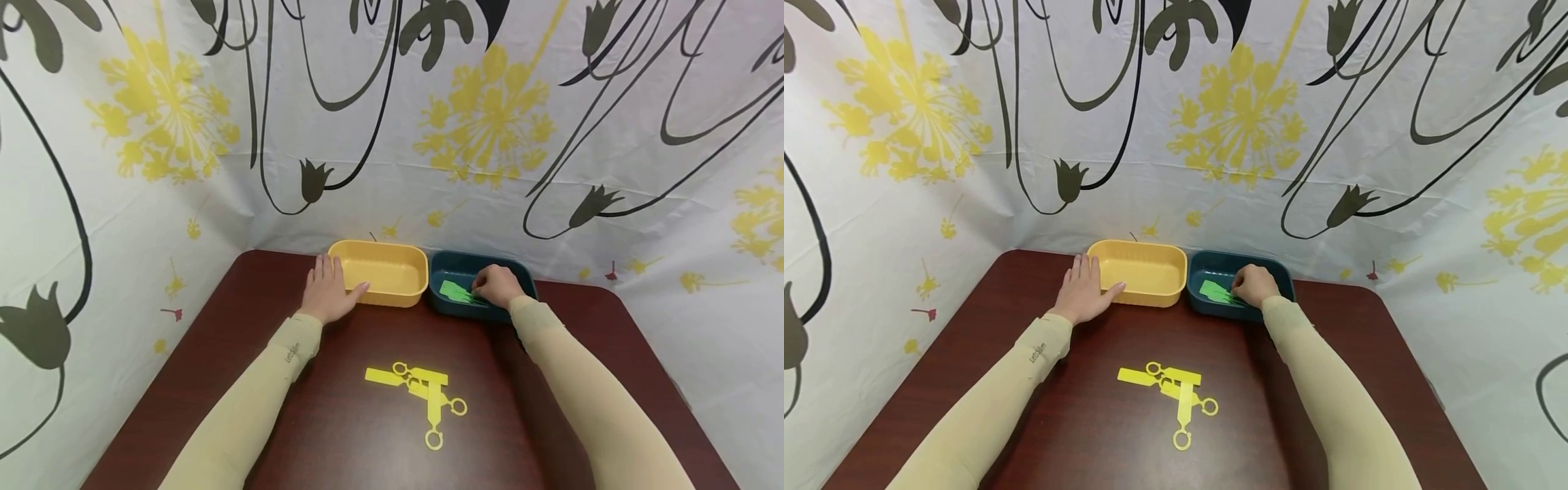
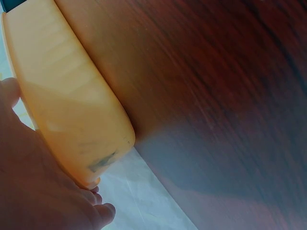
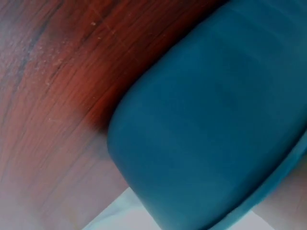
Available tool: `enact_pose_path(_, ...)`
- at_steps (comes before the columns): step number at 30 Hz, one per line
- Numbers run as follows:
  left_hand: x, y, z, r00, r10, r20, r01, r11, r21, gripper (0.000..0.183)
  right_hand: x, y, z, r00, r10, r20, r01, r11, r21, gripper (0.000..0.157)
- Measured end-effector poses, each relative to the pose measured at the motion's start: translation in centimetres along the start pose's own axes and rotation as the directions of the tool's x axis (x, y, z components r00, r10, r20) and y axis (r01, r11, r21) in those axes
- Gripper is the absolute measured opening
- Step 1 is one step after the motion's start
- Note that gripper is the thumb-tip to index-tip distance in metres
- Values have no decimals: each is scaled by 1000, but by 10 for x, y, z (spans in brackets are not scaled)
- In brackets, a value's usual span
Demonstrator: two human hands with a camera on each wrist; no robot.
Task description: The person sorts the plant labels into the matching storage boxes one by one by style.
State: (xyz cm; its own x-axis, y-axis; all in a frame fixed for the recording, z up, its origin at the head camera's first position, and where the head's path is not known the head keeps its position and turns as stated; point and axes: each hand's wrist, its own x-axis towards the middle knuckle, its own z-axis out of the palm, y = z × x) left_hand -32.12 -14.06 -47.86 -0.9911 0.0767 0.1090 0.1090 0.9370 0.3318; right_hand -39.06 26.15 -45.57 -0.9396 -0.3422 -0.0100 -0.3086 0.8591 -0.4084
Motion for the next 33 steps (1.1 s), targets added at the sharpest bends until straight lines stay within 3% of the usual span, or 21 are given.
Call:
enact_pose_path(10,1,0,-2,1000,13,-23,-13,1000,-12,108,-6,-17,-9,998,-10,-55,10,1000,0,15)
enact_pose_path(20,3,-1,1,1000,3,6,-3,1000,-6,108,-19,-30,-10,995,-12,-96,17,999,51,18)
enact_pose_path(33,2,0,-1,1000,10,-8,-10,1000,-18,109,-45,-53,-12,986,-28,-166,47,993,111,24)
